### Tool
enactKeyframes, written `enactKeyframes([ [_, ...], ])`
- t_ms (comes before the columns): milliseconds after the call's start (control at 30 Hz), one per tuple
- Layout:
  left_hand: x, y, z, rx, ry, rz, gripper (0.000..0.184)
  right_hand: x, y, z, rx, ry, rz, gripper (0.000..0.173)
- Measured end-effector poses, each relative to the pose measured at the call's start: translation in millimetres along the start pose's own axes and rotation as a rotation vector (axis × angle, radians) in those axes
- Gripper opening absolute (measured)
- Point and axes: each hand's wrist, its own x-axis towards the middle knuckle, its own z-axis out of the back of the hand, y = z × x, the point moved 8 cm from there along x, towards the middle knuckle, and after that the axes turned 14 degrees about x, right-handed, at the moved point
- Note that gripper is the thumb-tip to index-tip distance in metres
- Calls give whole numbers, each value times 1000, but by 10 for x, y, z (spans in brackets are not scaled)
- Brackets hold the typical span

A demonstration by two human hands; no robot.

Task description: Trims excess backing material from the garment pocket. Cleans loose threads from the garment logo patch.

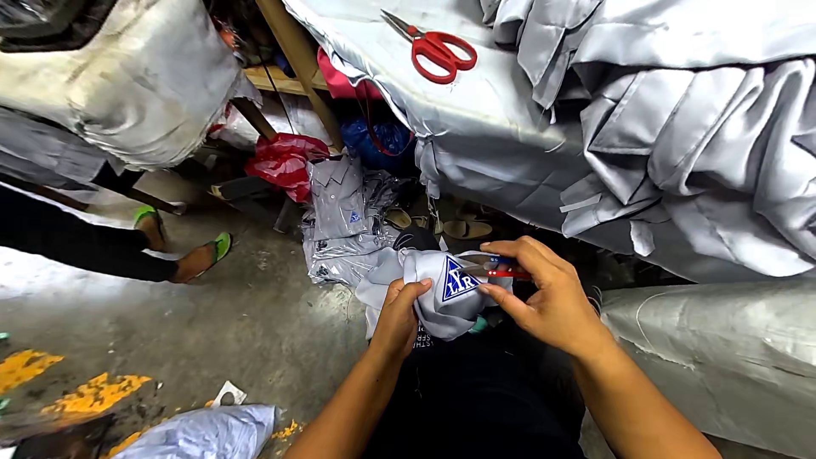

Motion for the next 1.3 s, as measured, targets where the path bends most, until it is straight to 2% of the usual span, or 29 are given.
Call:
enactKeyframes([
  [100, 7, -5, -1, 4, -13, -57, 29, 55, 34, 10, -29, -5, 76, 26],
  [200, 10, -15, -3, 47, -24, -106, 21, 107, 51, 22, -38, 19, 131, 26],
  [433, -12, 1, 12, 76, 10, -136, 30, 186, 21, 14, 10, 70, 156, 23],
  [900, -43, 58, 25, 98, -11, -124, 31, 191, -51, -5, 104, 70, 127, 22],
  [967, -42, 71, 36, 100, -20, -121, 31, 162, -91, -2, 139, 66, 54, 24],
  [1100, -17, 172, 22, 38, -25, -36, 29, -29, -334, -229, 292, 57, -307, 35],
  [1167, 12, 236, 16, 13, -35, 14, 23, -130, -397, -424, 379, 81, -350, 26],
  [1233, 55, 276, 54, 114, -47, -6, 8, -194, -416, -533, 423, 86, -343, 14],
  [1300, 113, 310, 178, 357, -59, -64, 16, -242, -404, -553, 398, 70, -320, 13],
])
